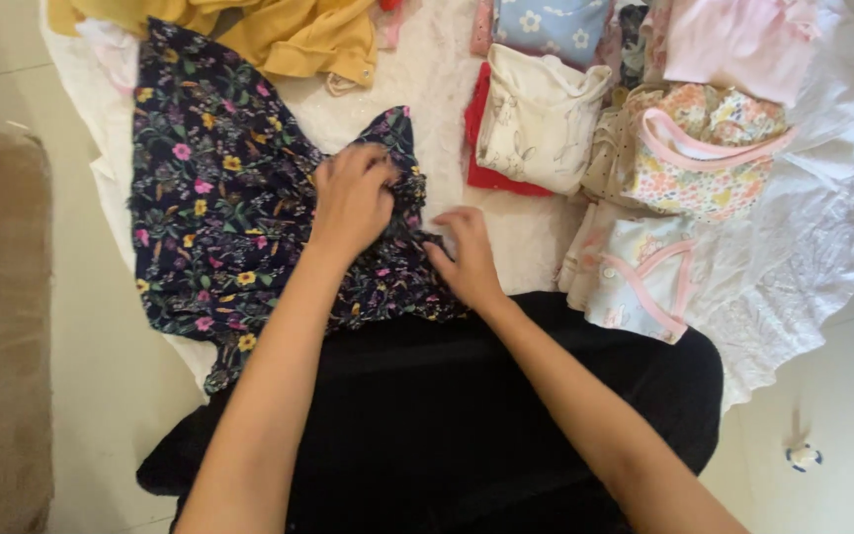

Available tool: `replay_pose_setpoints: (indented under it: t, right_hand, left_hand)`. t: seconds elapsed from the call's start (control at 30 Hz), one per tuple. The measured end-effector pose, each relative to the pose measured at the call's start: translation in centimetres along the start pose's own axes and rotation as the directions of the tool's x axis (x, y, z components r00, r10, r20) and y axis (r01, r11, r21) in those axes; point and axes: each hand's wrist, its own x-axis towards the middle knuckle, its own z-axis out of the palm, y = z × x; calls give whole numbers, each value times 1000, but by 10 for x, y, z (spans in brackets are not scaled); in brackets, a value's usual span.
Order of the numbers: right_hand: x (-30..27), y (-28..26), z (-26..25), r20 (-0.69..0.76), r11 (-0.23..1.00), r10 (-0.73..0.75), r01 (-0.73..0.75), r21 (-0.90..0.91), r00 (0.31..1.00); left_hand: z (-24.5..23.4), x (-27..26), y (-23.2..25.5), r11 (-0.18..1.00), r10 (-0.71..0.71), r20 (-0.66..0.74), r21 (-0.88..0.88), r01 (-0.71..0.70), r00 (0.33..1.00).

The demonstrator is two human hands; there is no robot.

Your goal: Fold baby clothes on a white sheet on the floor.

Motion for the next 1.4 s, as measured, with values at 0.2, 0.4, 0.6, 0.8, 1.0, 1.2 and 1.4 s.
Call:
replay_pose_setpoints:
  t: [0.2, 0.4, 0.6, 0.8, 1.0, 1.2, 1.4]
  right_hand:
    - [-14, 7, 17, 343, 752, 639, -653, -89, 689]
    - [4, 39, 7, 510, 415, 620, -800, 433, 597]
    - [52, 37, -56, 235, 764, 428, -488, 422, 873]
    - [129, -50, -130, 135, 941, 209, -237, 240, 969]
    - [178, -111, -188, 186, 984, 100, -125, 129, 977]
    - [206, -158, -234, 217, 939, -340, 320, 123, 915]
    - [215, -198, -265, 334, 912, -403, 406, 65, 852]
  left_hand:
    - [55, 67, -3, 860, 356, 377, 226, -457, 855]
    - [5, 101, -30, 906, -22, 600, 351, -238, 800]
    - [-124, 114, -59, 993, 41, 261, -117, -11, 965]
    - [-220, 107, -11, 955, 80, 85, -294, -52, 993]
    - [-292, 109, 24, 977, 168, 69, -144, -157, 983]
    - [-349, 97, 76, 924, 381, 51, 8, -382, 923]
    - [-368, 73, 99, 877, 438, -119, 274, -394, 891]
